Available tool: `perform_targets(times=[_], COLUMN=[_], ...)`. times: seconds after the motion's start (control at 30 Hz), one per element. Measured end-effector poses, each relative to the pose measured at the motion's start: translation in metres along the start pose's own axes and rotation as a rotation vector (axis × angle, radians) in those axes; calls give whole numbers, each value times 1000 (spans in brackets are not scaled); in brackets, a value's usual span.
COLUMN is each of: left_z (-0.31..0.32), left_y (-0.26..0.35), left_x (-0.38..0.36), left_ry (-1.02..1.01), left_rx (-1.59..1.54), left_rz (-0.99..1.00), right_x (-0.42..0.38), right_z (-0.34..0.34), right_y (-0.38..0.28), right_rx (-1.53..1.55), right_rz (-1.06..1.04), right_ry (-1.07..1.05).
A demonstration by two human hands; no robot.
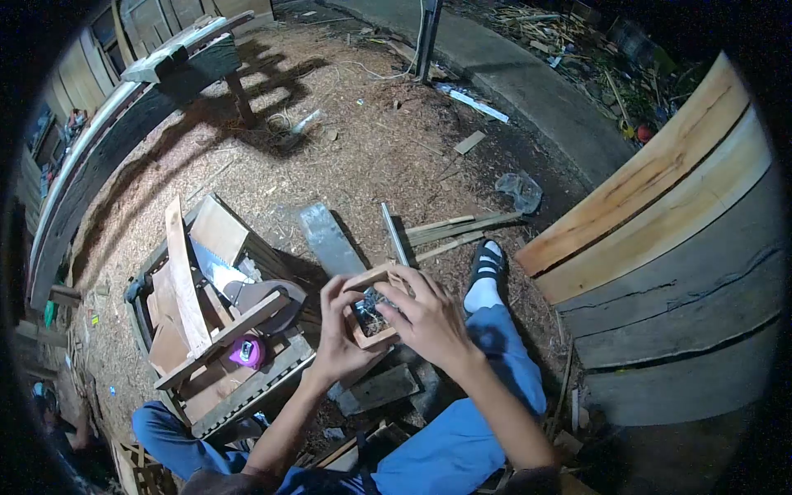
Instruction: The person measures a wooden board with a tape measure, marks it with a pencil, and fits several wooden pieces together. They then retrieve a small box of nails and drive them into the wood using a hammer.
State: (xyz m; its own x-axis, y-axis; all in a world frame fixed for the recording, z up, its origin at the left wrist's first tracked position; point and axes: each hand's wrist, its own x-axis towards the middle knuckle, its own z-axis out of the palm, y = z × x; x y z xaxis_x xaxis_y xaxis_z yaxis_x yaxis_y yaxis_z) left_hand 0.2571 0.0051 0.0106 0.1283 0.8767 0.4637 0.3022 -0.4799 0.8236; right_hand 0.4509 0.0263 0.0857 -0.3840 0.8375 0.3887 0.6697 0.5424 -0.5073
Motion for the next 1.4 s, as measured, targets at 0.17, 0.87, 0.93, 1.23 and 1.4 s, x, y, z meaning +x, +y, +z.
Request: perform_targets(times=[0.17,0.87,0.93,1.23,1.4], left_z=[25,90,109,115,119], left_y=[-55,-228,-248,-236,-239], left_x=[-32,-91,-92,-106,-111], left_ry=[-93,-290,-251,-287,-189], left_rx=[73,214,286,388,278], left_rz=[-29,-139,-98,-248,-280], right_x=[-37,-108,-114,-117,-127], right_z=[64,269,274,271,275], right_y=[30,173,172,166,163], right_rx=[228,218,210,257,247], right_rz=[281,612,605,689,649], right_ry=[-46,45,55,46,99])
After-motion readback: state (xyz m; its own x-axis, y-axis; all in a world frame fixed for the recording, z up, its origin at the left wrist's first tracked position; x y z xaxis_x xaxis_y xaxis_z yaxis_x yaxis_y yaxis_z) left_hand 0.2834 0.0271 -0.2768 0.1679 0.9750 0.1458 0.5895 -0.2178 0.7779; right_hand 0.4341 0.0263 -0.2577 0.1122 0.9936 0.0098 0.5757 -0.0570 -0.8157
